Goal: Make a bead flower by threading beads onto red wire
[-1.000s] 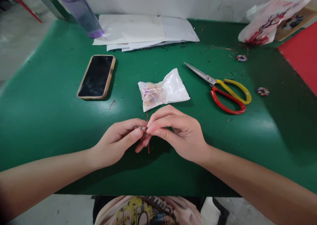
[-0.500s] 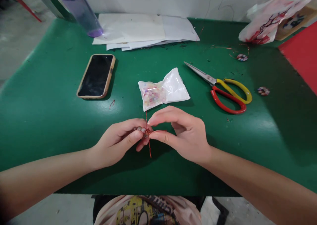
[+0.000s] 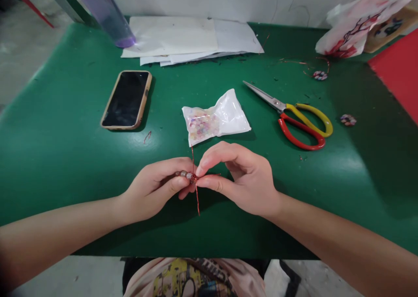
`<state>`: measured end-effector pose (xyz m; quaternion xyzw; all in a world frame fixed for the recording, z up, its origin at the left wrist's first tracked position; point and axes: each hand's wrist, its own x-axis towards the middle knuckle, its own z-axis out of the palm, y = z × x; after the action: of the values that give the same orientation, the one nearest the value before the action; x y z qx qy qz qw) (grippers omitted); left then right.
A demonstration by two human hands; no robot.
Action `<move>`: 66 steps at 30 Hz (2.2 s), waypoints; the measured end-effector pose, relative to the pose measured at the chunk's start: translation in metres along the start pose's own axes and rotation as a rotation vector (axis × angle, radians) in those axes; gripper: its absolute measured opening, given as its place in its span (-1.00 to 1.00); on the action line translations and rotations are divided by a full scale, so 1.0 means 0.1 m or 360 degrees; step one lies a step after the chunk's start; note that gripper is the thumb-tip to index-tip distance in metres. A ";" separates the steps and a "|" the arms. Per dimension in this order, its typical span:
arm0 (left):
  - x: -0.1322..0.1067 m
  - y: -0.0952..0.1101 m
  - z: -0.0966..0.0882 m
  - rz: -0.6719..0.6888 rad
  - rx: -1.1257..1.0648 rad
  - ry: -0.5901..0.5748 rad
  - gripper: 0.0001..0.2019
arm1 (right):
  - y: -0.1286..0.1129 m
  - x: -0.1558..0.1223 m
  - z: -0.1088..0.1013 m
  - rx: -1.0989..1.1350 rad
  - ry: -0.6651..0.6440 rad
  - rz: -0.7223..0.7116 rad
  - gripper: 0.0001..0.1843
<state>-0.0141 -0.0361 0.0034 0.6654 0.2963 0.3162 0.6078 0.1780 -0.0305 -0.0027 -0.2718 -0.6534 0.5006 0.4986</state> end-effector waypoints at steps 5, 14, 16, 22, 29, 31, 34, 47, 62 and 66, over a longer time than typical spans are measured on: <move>0.00 0.00 0.00 0.0001 -0.0022 -0.0002 -0.85 | 0.01 0.01 0.00 -0.0011 0.0000 -0.0061 -0.62; 0.00 -0.02 0.01 -0.0114 -0.0158 -0.0018 -0.84 | -0.01 0.01 0.00 -0.0099 0.0048 -0.0051 -0.69; 0.00 -0.02 0.01 -0.0122 -0.0176 -0.0017 -0.84 | -0.01 0.01 -0.01 -0.0092 0.0040 -0.0055 -0.68; 0.00 -0.01 0.01 -0.0027 -0.0071 0.0025 -0.83 | 0.03 0.01 -0.02 -0.0133 0.0007 -0.0003 -0.61; 0.01 0.01 0.01 -0.0004 0.0053 0.0071 -0.80 | 0.04 0.01 -0.02 -0.0044 -0.0008 0.0006 -0.67; 0.01 0.01 0.01 -0.0009 0.0047 0.0065 -0.81 | 0.04 0.00 -0.02 -0.0028 -0.0002 0.0018 -0.66; 0.01 0.01 0.01 -0.0025 0.0019 0.0047 -0.83 | 0.01 0.00 -0.01 0.0011 0.0002 0.0020 -0.64; 0.01 0.00 0.02 -0.0057 -0.0231 0.0033 -0.85 | -0.02 0.02 0.02 -0.0046 0.0038 -0.0104 -0.63; 0.01 0.01 0.02 -0.0110 -0.0231 0.0060 -0.87 | -0.05 0.00 0.01 -0.0425 0.0026 -0.0348 -0.63; 0.01 0.01 -0.01 -0.0028 -0.0083 0.0035 -0.85 | -0.06 0.00 -0.01 -0.0529 0.0019 -0.0384 -0.61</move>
<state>-0.0140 -0.0347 0.0050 0.6433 0.3006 0.3256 0.6244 0.1804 -0.0325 0.0027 -0.2729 -0.7520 0.3208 0.5071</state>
